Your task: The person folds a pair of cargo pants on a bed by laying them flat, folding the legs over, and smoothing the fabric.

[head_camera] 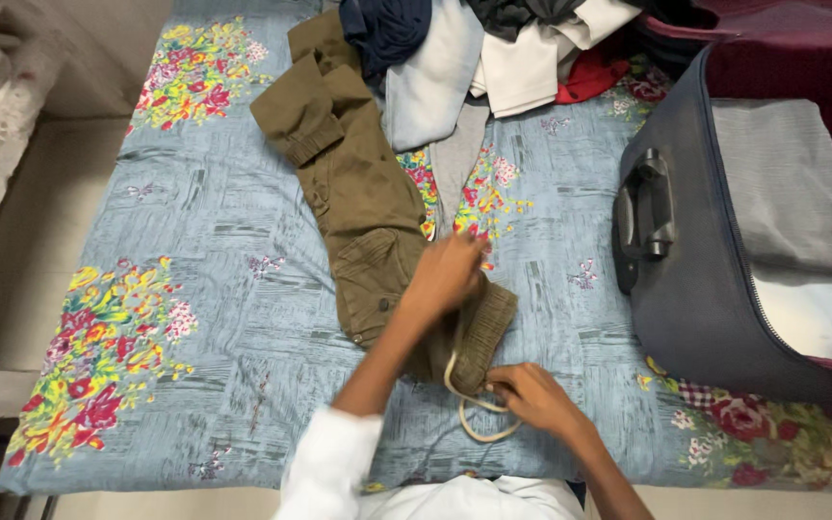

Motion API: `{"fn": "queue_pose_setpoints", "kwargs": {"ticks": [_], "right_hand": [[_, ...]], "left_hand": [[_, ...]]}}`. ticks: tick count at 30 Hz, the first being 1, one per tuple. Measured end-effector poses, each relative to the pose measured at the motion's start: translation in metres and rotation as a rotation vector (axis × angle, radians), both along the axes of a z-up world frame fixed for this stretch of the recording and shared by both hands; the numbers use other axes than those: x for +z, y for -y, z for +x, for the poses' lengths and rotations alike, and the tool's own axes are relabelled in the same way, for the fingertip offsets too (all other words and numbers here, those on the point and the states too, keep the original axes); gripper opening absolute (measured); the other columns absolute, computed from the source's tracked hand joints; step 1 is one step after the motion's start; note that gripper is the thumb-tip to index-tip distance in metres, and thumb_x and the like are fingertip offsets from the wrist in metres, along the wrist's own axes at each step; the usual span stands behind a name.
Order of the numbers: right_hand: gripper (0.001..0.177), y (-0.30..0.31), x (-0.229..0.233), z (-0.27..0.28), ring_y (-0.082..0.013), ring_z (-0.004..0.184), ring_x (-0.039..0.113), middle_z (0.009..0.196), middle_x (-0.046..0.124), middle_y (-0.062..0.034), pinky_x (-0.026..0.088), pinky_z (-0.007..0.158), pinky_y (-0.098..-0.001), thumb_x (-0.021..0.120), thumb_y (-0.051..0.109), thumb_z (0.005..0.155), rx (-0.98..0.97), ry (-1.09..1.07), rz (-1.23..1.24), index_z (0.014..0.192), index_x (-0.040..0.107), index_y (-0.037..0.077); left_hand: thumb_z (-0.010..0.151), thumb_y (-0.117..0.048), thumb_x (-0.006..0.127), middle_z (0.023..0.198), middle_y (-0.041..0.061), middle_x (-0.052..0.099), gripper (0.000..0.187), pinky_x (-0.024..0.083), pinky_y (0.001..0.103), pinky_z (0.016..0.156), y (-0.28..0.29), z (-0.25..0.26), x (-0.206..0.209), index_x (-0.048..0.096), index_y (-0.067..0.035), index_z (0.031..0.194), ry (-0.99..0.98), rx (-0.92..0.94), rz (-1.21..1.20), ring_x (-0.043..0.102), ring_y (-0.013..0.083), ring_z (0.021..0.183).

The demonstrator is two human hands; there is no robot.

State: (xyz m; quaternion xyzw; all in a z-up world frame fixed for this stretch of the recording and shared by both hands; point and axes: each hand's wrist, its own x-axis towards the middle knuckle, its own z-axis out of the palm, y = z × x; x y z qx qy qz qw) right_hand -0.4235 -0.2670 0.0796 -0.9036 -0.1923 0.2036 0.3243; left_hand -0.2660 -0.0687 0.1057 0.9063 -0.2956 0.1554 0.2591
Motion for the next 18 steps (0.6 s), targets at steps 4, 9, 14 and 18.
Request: {"fn": "queue_pose_setpoints", "kwargs": {"ticks": [4,9,14,18], "right_hand": [[0.022,-0.005,-0.029,-0.025,-0.0373,0.089,0.073,0.1,0.077,-0.0165,0.056,0.076,-0.0447,0.067,0.016,0.088,-0.243,0.173,0.163,0.105,0.074,0.005],[0.033,-0.01,-0.054,-0.033,-0.0402,0.095,0.072,0.11,0.075,-0.0201,0.057,0.083,-0.0451,0.064,0.007,0.08,-0.299,0.436,0.2,0.112,0.071,0.001],[0.033,-0.013,-0.056,-0.033,-0.0392,0.093,0.073,0.108,0.076,-0.0189,0.058,0.079,-0.0442,0.065,0.008,0.083,-0.375,0.355,0.19,0.115,0.07,0.002],[0.029,-0.013,-0.056,-0.031,-0.0384,0.088,0.074,0.103,0.076,-0.0178,0.058,0.076,-0.0435,0.065,0.009,0.085,-0.377,0.363,0.171,0.113,0.07,0.002]], "left_hand": [[0.091,-0.027,0.065,0.121,0.02,0.064,0.027,0.054,0.055,0.09,0.021,0.131,-0.096,0.072,-0.01,0.111,-0.26,0.187,0.546,0.062,0.0434,0.113],[0.091,-0.028,0.065,0.136,0.022,0.057,0.042,0.047,0.054,0.103,0.016,0.232,-0.161,0.068,-0.007,0.127,-0.244,0.343,0.658,0.055,0.0413,0.126],[0.085,-0.035,0.066,0.147,0.018,0.049,0.052,0.042,0.052,0.101,-0.008,0.283,-0.155,0.063,-0.008,0.129,-0.242,0.578,0.672,0.046,0.0409,0.133],[0.094,-0.025,0.059,0.139,0.011,0.058,0.037,0.05,0.058,0.096,-0.011,0.319,-0.14,0.064,-0.013,0.129,-0.316,0.489,0.81,0.059,0.0359,0.124]]}}
